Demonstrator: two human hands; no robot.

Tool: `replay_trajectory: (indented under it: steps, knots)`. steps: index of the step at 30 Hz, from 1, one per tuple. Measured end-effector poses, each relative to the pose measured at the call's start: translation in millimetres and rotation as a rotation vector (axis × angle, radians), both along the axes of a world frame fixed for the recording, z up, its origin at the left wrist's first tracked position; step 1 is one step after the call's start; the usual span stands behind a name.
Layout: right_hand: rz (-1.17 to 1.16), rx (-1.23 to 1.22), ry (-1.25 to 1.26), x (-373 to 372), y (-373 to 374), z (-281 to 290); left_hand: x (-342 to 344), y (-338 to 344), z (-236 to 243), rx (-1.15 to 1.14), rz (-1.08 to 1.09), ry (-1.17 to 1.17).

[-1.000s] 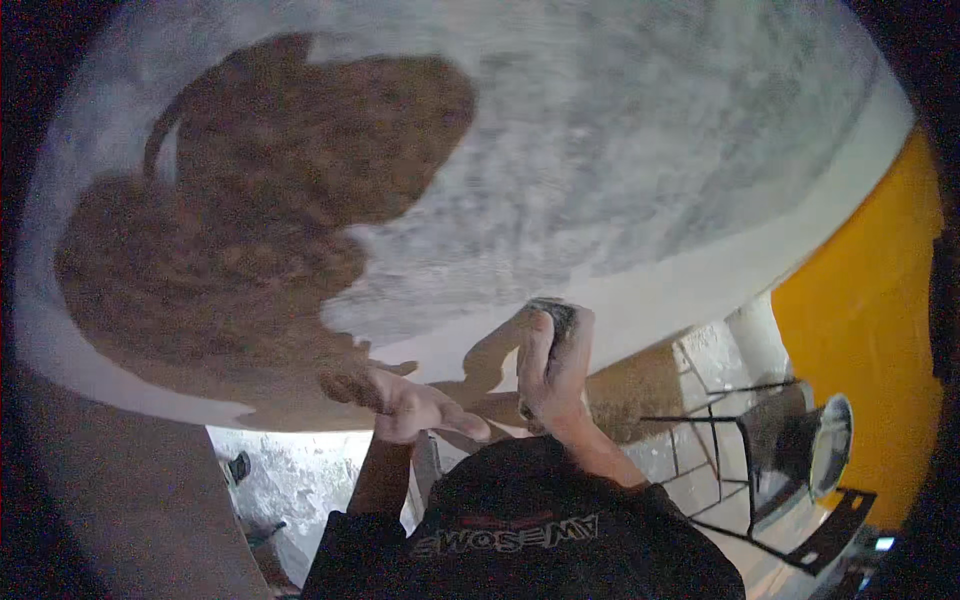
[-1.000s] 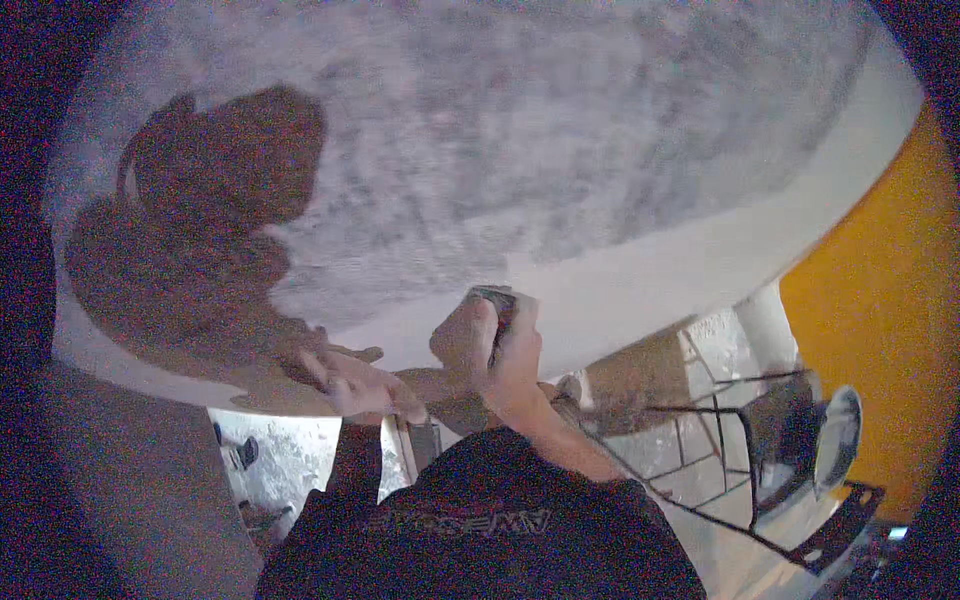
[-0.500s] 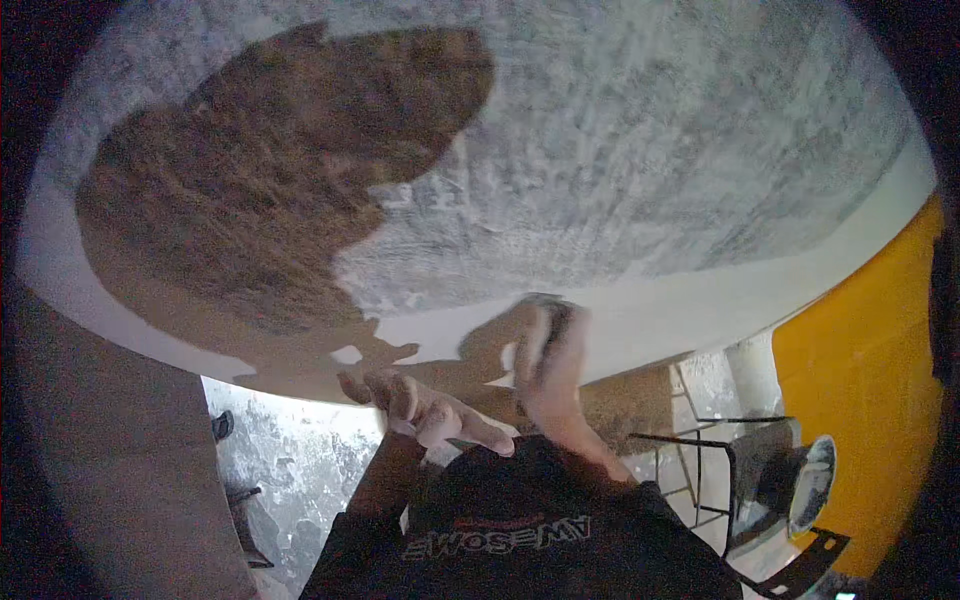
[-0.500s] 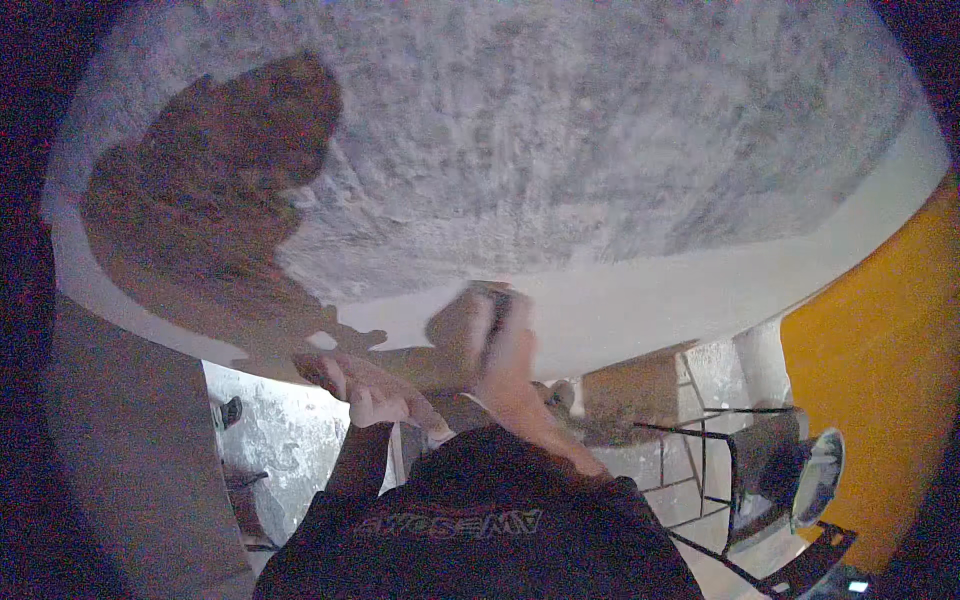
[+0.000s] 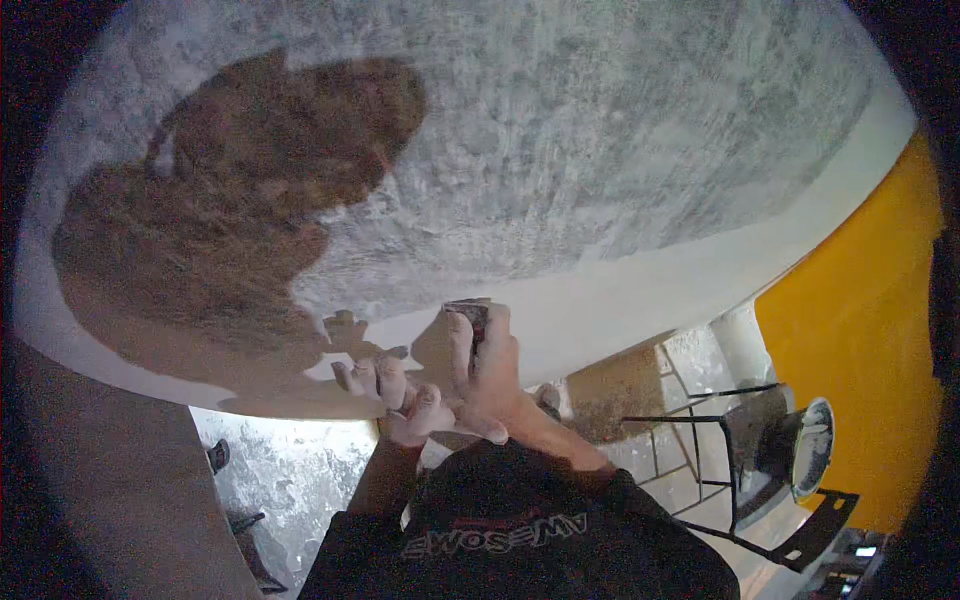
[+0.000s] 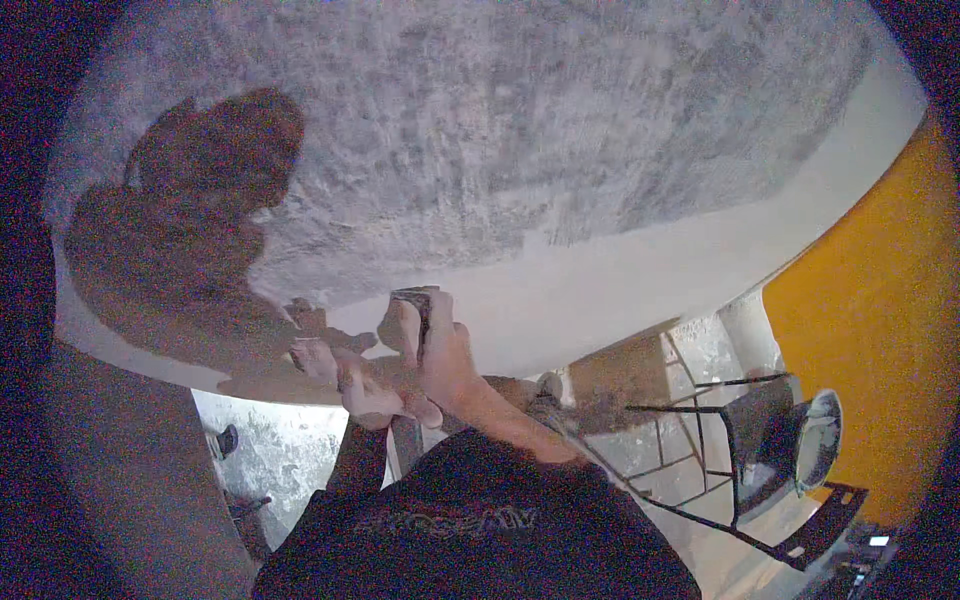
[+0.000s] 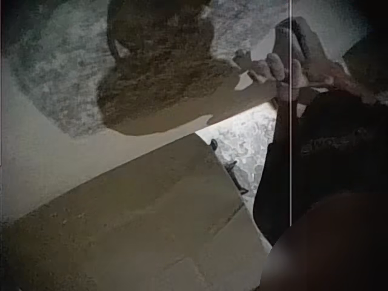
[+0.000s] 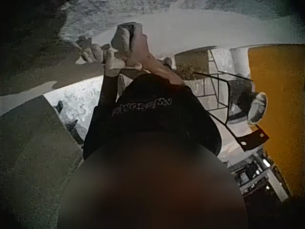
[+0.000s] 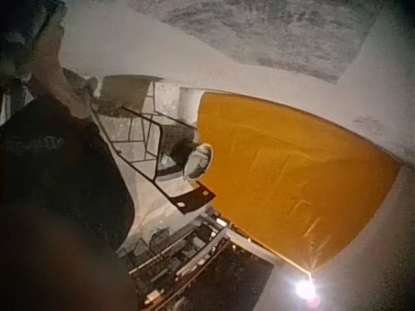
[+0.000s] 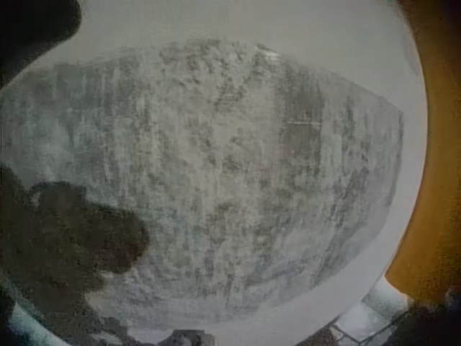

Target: The recorder applies and sands plaster on a wall surface.

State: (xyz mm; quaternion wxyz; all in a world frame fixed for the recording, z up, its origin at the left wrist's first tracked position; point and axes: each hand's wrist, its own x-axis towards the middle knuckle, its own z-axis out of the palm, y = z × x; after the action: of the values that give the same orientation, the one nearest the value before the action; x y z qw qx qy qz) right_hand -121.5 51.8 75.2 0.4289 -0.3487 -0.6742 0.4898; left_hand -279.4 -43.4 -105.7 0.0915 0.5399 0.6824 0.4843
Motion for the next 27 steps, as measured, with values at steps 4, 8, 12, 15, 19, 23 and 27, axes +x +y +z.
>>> replay_trajectory:
  steps: [4,8,12,15,19,23,27]
  knots:
    - [-0.318,0.276,0.11,32,38,-8,42,60,119,0.67,0.215,0.596]
    - [-0.246,0.052,0.156,26,25,8,45,60,157,0.938,0.359,0.911]
    - [-0.125,0.324,0.032,-1,17,-14,44,68,144,1.016,0.318,0.953]
    - [-0.289,0.222,-0.024,26,32,-12,27,62,143,1.05,0.341,1.039]
    - [-0.405,0.23,0.149,30,38,11,24,62,156,1.043,0.319,1.042]
    - [-0.089,0.074,-0.061,8,12,19,49,54,177,0.849,0.243,0.864]
    - [-0.416,0.478,-0.179,34,34,8,58,54,180,0.435,0.288,0.796]
